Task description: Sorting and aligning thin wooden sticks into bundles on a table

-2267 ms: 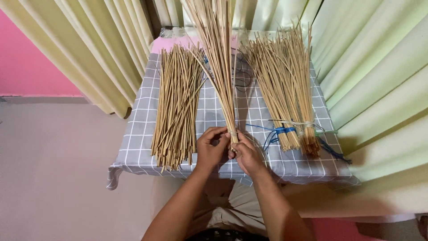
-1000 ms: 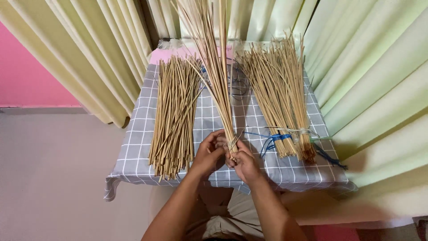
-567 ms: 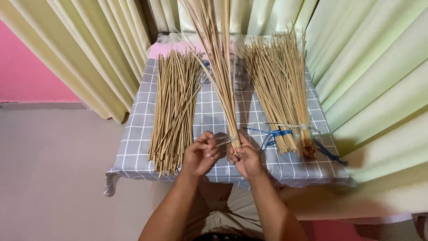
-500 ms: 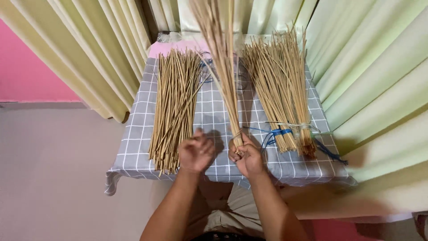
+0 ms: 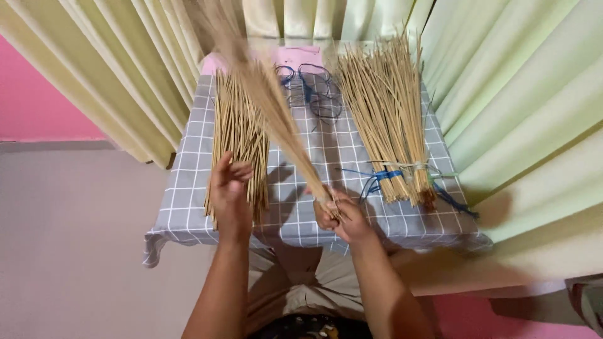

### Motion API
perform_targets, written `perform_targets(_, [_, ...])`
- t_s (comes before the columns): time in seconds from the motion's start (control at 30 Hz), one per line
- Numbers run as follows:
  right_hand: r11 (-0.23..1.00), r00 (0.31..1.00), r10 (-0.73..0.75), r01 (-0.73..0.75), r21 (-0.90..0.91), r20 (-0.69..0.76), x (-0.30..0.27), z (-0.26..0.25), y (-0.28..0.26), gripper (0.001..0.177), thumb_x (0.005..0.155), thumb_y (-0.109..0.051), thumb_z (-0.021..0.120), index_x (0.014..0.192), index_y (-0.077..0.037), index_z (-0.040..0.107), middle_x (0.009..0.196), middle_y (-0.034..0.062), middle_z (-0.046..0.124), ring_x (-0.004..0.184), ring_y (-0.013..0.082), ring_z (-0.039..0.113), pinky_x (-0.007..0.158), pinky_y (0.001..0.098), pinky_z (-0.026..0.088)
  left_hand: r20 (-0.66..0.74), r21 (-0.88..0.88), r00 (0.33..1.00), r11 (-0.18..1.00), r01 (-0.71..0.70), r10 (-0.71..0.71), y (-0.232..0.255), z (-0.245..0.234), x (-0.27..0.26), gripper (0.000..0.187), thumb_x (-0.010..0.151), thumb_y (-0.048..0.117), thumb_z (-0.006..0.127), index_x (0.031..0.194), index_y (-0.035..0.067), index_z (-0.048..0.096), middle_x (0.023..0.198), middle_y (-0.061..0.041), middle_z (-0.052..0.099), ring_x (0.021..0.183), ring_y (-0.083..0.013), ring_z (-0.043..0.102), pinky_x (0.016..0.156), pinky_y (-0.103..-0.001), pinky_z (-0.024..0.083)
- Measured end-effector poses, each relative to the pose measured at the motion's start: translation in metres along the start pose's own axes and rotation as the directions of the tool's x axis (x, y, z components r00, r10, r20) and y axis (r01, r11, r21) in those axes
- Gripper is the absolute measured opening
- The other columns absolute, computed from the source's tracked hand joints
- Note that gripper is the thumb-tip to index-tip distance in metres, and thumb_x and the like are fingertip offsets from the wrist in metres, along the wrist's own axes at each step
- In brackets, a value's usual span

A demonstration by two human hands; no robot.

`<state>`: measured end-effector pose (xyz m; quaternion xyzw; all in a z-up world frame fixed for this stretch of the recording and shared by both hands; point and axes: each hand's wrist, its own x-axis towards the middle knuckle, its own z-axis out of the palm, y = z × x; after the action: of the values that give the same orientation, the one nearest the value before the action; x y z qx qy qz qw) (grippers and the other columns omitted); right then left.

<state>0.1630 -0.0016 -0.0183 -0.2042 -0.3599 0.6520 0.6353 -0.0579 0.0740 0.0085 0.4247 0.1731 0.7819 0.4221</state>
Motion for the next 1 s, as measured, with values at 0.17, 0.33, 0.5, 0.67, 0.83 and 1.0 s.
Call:
perform_targets(0.17, [0.887,0.92,0.307,-0.183,-0.424,0.243,-0.01,-0.005,-0.005,0.04,0.09,-0.011,0.06,0.124,0.01,0.06,0.062,0.0129,0.055,0.043,0.0129,0.046,0.038,0.0271,0.04,0.516,-0.262,0.77,0.787,0.558,-0.374,0.02,0.031,-0.019,0.059,0.098,0.04,0.065,0.146,0.014,0.042,0.13,-0.013,0.07,0.127,-0.025,0.065,0.117,-0.045,0.037])
perform_targets(0.33, [0.878,0.879,0.24,-0.016,-0.478,0.412,-0.026,0.02,-0.015,0.035,0.101,-0.019,0.058,0.117,0.011,0.067,0.092,0.0274,0.073,0.075,0.0294,0.073,0.064,0.0385,0.058,0.267,-0.221,0.842,0.82,0.527,-0.469,0.041,0.034,-0.021,0.051,0.106,0.052,0.045,0.066,0.02,0.047,0.074,-0.008,0.06,0.104,-0.0307,0.068,0.121,-0.049,0.029])
perform_targets(0.5, [0.568,0.931,-0.194,0.364,-0.738,0.309,-0.046,-0.052,0.025,0.028,0.1,-0.01,0.062,0.121,0.007,0.07,0.117,0.0253,0.075,0.101,0.0348,0.076,0.08,0.0437,0.061,0.229,0.186,0.862,0.89,0.417,-0.452,0.06,0.034,-0.016,0.056,0.102,0.05,0.037,0.138,0.012,0.058,0.151,-0.024,0.048,0.082,-0.0156,0.043,0.083,-0.034,0.039])
perform_targets(0.67, [0.755,0.98,0.016,0.117,-0.645,0.196,-0.075,-0.014,-0.018,0.043,0.11,-0.026,0.043,0.077,-0.006,0.062,0.064,0.0012,0.056,0.056,0.0094,0.041,0.054,0.0295,0.035,0.194,-0.428,0.937,0.834,0.347,-0.29,0.05,0.014,-0.011,0.05,0.105,0.042,0.052,0.06,0.022,0.049,0.103,-0.013,0.076,0.123,-0.0276,0.068,0.125,-0.05,0.029])
perform_targets(0.83, [0.622,0.84,0.051,-0.45,-0.64,-0.54,-0.134,-0.136,-0.08,0.036,0.083,-0.016,0.058,0.103,0.009,0.072,0.097,0.0229,0.074,0.085,0.0319,0.068,0.078,0.045,0.056,0.123,-0.451,0.982,0.873,0.185,-0.144,0.102,0.012,0.014,0.046,0.109,0.031,0.048,0.066,0.017,0.055,0.088,-0.008,0.076,0.108,-0.027,0.073,0.118,-0.047,0.047])
perform_targets(1.0, [0.67,0.761,-0.436,0.63,0.392,-0.48,-0.197,-0.261,-0.133,0.023,0.113,-0.027,0.048,0.107,-0.008,0.058,0.091,0.004,0.061,0.081,0.0143,0.057,0.084,0.0267,0.049,0.106,-0.538,0.985,0.825,0.172,-0.137,0.105,-0.004,0.022,0.049,0.112,0.026,0.042,0.066,0.014,0.051,0.097,-0.01,0.076,0.121,-0.0299,0.066,0.123,-0.045,0.045])
